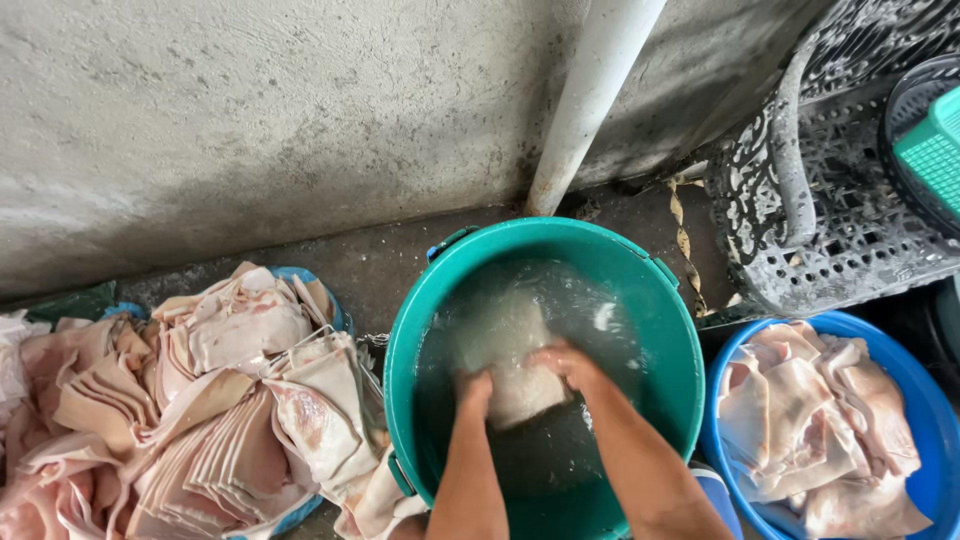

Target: The person washes pieces of animal skin in a green bucket of water by hand, cleaning each piece before transferring it to a blue tub.

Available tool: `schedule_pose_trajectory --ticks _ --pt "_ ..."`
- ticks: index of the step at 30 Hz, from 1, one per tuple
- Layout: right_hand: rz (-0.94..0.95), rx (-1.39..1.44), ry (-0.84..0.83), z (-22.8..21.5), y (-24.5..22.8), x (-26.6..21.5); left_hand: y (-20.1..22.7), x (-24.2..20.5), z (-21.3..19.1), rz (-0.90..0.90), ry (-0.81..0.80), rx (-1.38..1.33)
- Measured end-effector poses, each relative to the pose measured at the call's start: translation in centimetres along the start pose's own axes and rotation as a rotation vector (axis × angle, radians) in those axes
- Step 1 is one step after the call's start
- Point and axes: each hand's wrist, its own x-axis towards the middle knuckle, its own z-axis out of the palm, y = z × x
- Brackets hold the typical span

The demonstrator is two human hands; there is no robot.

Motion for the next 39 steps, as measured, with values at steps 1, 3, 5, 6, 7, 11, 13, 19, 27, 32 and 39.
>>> schedule_pose_trajectory --ticks 1,3,5,6,7,11,13,19,27,32,39 --pt "-0.057 -0.033 0.022 -1.1 -2.0 -1.1 1.6 -0.9 -0.5 0.033 -0.028 -0.056" --pt "-0.185 -0.088 0.082 -3.0 -6.4 -3.5 6.1 -2.5 -2.2 0.104 -0.107 -0.138" --pt "-0.283 -0.13 0.129 -3.8 -9.4 -7.6 9.8 -5.6 -4.6 0.121 -0.215 -0.247" --pt "-0.325 -0.161 0.158 -3.9 -10.8 -9.8 11.5 -7.3 -5.8 0.135 -0.262 -0.289" --pt "-0.364 -0.186 0.178 -3.9 -12.1 -12.0 13.0 -9.1 -6.8 0.15 -0.295 -0.321" --pt "-0.546 -0.419 0.397 -2.1 -16.1 -19.3 17.1 -12.8 -8.7 0.093 -0.47 -0.488" --pt "-0.562 -0.467 0.454 -0.5 -17.1 -21.9 16.3 -13.2 -8.5 -0.07 -0.616 -0.619" --pt "-0.328 -0.611 0.487 4.3 -17.9 -19.8 9.3 -11.1 -4.5 -0.077 -1.115 -0.924" --pt "-0.293 0.199 0.003 1.2 -6.7 -5.5 0.3 -5.4 0.7 -0.454 -0.55 -0.669" --pt "-0.054 0.382 0.113 -4.9 2.4 1.0 -1.1 -3.0 1.0 -0.346 -0.318 -0.415" --pt "0.029 0.478 0.613 -4.7 3.2 1.8 3.5 -5.7 -0.3 -0.135 -0.175 -0.453"
